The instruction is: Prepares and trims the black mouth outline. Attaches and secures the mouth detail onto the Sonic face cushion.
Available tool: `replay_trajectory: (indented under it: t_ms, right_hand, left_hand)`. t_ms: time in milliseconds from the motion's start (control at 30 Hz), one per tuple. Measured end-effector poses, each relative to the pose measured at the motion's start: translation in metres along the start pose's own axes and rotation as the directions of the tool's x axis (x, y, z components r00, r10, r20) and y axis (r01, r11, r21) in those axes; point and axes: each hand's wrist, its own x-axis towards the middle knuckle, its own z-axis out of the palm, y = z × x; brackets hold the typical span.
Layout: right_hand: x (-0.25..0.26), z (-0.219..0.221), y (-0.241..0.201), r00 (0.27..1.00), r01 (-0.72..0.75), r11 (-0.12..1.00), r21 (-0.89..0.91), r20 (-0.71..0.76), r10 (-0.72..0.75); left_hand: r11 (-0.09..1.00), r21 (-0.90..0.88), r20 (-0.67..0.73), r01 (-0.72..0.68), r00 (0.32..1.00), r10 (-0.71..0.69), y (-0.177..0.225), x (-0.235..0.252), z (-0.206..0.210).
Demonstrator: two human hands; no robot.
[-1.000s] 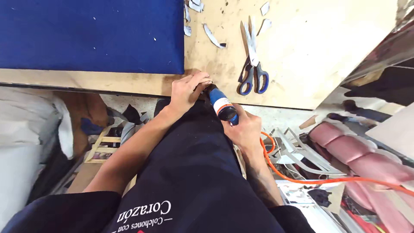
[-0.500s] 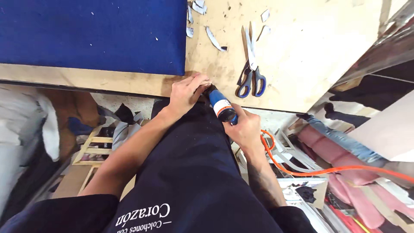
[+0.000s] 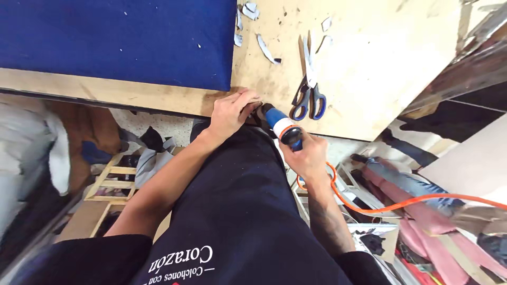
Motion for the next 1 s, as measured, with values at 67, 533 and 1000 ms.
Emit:
replay_trajectory:
  t_ms: [67, 533, 1000]
  right_hand:
    - [-0.007, -0.009, 0.003, 0.991, -0.058, 0.997, -0.042, -0.126, 0.052]
    - [0.033, -0.024, 0.072, 0.972, -0.043, 0.990, -0.137, -0.234, 0.010]
    - [0.028, 0.076, 0.016, 0.953, 0.295, 0.947, 0.130, 0.036, -0.302]
  left_hand:
    - [1.000, 0.021, -0.002, -0.002, 1.000, 0.002, -0.001, 0.000, 0.002]
    - [0.958, 0.180, 0.058, -0.223, 0.975, 0.216, -0.003, -0.034, -0.017]
    - [0.922, 0.356, -0.167, -0.151, 0.961, 0.222, 0.014, -0.038, 0.011]
